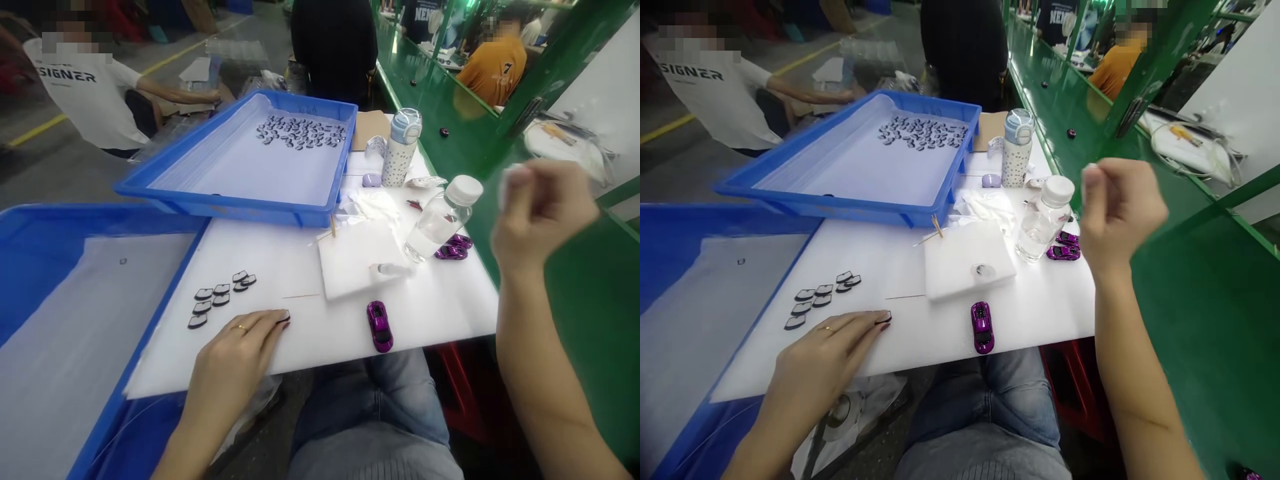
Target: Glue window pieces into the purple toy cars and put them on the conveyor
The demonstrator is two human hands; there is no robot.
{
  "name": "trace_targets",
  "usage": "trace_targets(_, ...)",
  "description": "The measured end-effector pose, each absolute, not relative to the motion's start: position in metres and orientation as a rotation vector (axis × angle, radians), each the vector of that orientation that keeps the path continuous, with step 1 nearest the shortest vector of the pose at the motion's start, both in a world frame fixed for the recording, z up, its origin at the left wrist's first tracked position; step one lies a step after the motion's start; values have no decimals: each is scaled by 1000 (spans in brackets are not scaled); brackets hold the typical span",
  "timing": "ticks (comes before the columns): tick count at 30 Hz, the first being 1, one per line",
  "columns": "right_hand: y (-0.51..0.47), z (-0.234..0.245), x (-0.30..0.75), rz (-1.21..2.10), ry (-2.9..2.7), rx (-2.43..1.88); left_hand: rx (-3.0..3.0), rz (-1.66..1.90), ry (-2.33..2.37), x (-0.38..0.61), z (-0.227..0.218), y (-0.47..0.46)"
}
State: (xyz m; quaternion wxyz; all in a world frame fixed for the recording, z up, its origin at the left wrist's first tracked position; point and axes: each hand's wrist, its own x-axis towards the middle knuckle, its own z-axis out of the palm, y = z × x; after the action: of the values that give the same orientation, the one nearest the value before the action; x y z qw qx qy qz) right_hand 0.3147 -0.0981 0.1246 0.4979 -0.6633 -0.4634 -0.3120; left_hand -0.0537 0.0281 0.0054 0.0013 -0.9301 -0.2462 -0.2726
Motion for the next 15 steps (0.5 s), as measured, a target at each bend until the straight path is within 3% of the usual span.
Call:
trace_targets(2, -83, 121, 313, -974, -1321, -1632, -2941, -869, -832, -52, 5, 33)
trace_targets(7, -86, 93, 318, -975, -1403, -1758, -3001, -813, -871, -46, 3, 45)
trace_targets(11, -99, 84, 333, -763, -978, -1890, -2970, -791, -853, -45, 3, 45)
trace_targets(15, -111, 73, 359, -364, -202, -1450, -2852, -988, -798, -45, 2, 37)
